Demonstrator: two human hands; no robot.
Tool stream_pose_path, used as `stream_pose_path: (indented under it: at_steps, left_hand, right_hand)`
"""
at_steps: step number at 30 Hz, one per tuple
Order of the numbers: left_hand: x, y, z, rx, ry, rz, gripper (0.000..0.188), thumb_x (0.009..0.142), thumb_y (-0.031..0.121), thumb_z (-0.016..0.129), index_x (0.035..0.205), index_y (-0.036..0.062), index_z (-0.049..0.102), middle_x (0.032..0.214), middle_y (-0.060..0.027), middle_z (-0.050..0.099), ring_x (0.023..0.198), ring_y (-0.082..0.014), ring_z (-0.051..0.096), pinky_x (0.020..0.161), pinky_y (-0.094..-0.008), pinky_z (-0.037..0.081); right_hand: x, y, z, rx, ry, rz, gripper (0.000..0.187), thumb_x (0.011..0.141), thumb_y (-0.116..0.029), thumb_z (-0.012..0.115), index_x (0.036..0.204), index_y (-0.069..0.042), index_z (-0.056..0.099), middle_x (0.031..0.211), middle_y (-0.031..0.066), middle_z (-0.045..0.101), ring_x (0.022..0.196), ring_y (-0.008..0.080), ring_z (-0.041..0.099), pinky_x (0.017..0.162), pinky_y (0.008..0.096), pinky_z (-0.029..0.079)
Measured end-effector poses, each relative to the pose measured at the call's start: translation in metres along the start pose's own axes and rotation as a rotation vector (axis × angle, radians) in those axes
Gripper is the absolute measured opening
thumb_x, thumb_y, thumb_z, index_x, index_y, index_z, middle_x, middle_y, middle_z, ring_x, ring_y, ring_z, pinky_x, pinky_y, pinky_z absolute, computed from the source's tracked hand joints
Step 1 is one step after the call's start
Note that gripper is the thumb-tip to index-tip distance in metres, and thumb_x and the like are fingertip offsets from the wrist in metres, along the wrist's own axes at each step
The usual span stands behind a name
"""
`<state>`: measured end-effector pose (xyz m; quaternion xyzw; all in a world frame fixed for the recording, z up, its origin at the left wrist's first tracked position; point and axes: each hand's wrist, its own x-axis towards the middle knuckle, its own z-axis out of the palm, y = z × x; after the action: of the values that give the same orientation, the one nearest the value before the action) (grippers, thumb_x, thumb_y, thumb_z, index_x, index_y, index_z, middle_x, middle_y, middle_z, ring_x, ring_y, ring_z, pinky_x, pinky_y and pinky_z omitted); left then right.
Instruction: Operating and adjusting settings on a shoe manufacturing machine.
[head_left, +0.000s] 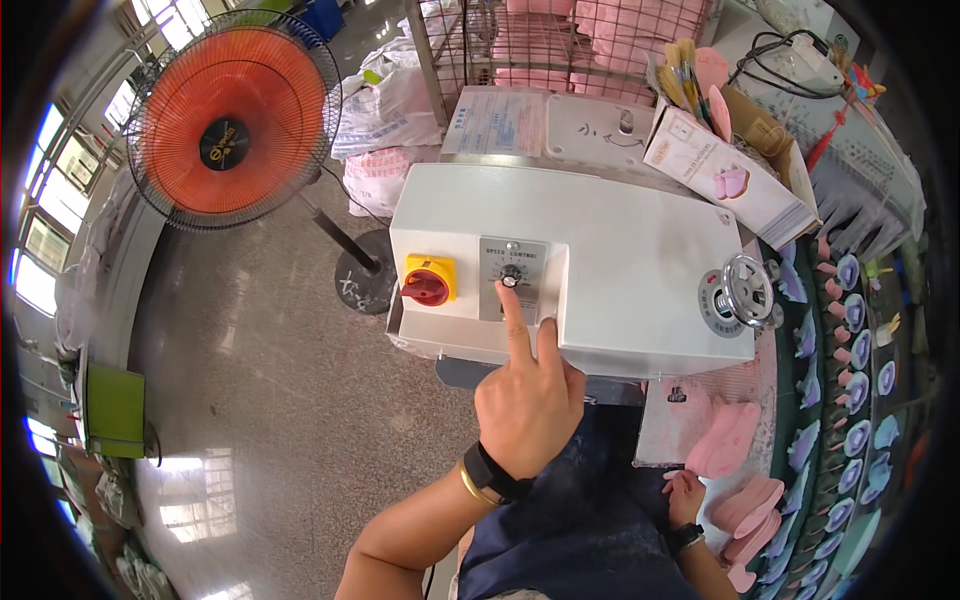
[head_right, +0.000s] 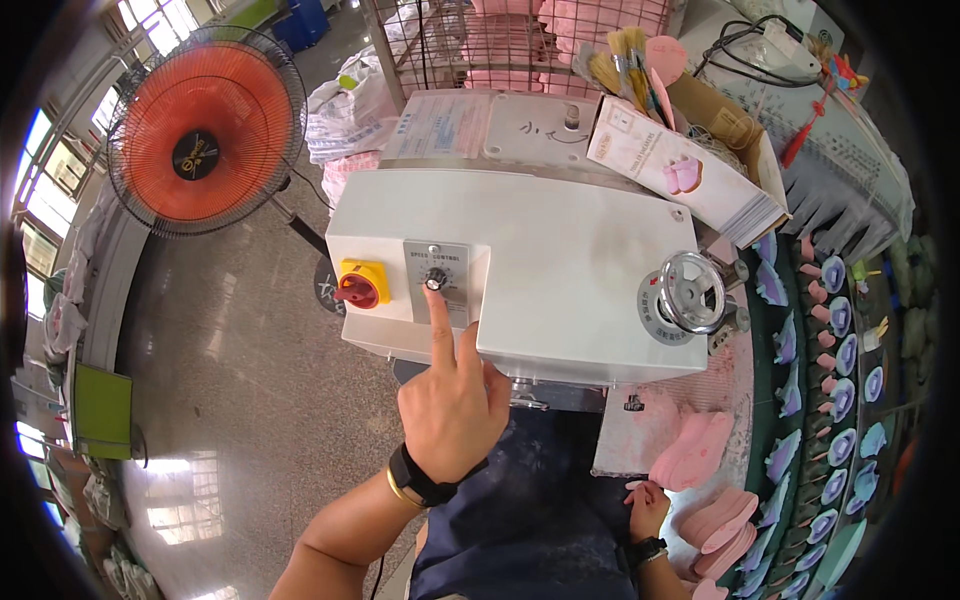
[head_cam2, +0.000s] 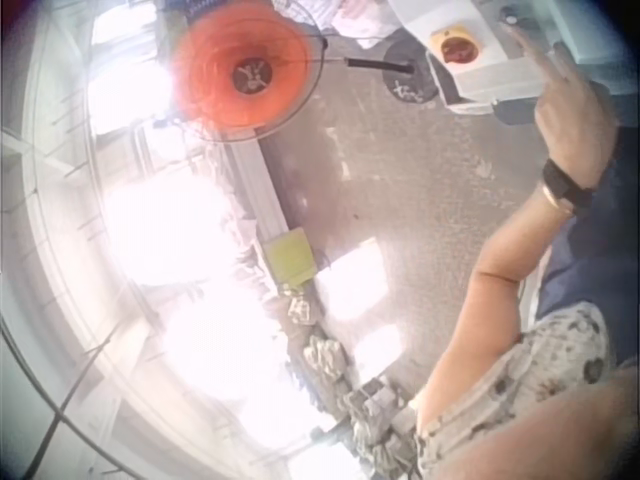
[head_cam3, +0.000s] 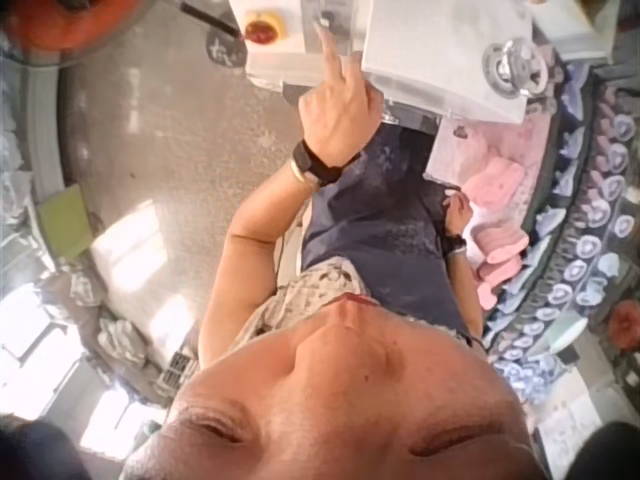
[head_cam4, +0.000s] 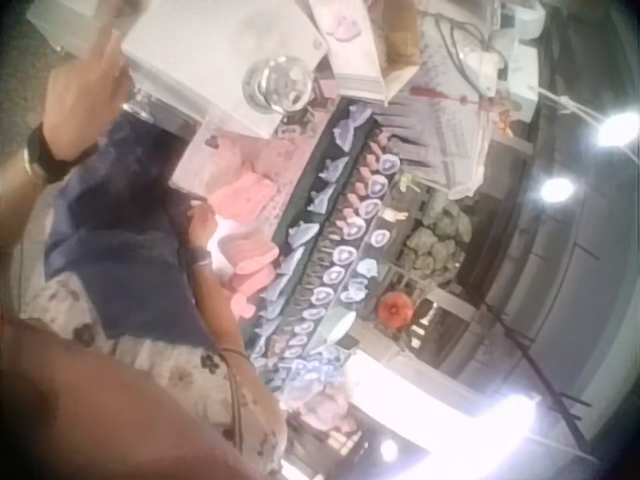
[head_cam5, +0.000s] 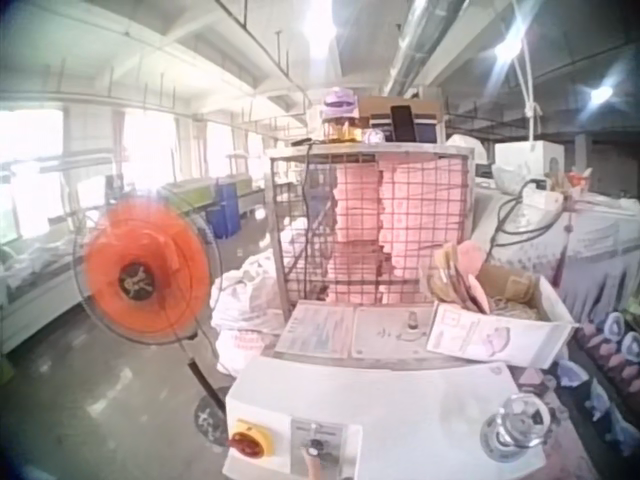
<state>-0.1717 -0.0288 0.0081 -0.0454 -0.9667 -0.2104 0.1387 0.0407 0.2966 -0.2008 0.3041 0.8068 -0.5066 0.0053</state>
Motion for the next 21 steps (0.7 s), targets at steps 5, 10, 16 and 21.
stream_pose_path:
  at_steps: [5,10,16,21]
  left_hand:
    - [-0.003,0.003,-0.003,-0.008,-0.017,-0.009,0.049,0.075,0.014,0.064,0.120,-0.0034,0.055,0.146,-0.0369,0.036,0.050,-0.0285,0.065,0.044,-0.0357,0.052]
    - [-0.004,-0.005,-0.003,-0.047,-0.026,0.008,0.050,0.073,0.012,0.065,0.120,-0.0025,0.055,0.146,-0.0361,0.036,0.052,-0.0283,0.066,0.046,-0.0348,0.053]
    - [-0.007,-0.019,0.008,-0.056,0.001,0.080,0.053,0.071,0.012,0.067,0.122,0.0007,0.057,0.148,-0.0351,0.034,0.058,-0.0240,0.066,0.049,-0.0318,0.053]
    - [-0.003,-0.019,0.014,-0.120,0.015,0.063,0.055,0.068,0.003,0.061,0.122,-0.0029,0.056,0.149,-0.0352,0.033,0.059,-0.0268,0.066,0.049,-0.0337,0.053]
  right_hand:
    - [-0.005,0.001,0.000,0.048,0.005,0.011,0.018,0.091,-0.005,0.054,0.083,0.006,0.065,0.065,0.0080,0.065,0.055,0.0113,0.057,0.054,0.0252,0.043]
    - [-0.006,-0.004,0.000,-0.007,-0.040,-0.011,0.018,0.092,-0.005,0.054,0.085,0.007,0.065,0.068,0.0081,0.066,0.055,0.0115,0.057,0.053,0.0240,0.042]
    - [-0.005,-0.008,0.002,-0.018,-0.021,-0.003,0.019,0.092,-0.006,0.054,0.085,0.006,0.067,0.061,0.0056,0.063,0.055,0.0095,0.055,0.052,0.0234,0.039]
    - [0.000,-0.004,0.002,-0.018,-0.032,0.017,0.019,0.092,-0.006,0.054,0.085,0.008,0.066,0.061,0.0070,0.062,0.054,0.0097,0.056,0.052,0.0236,0.040]
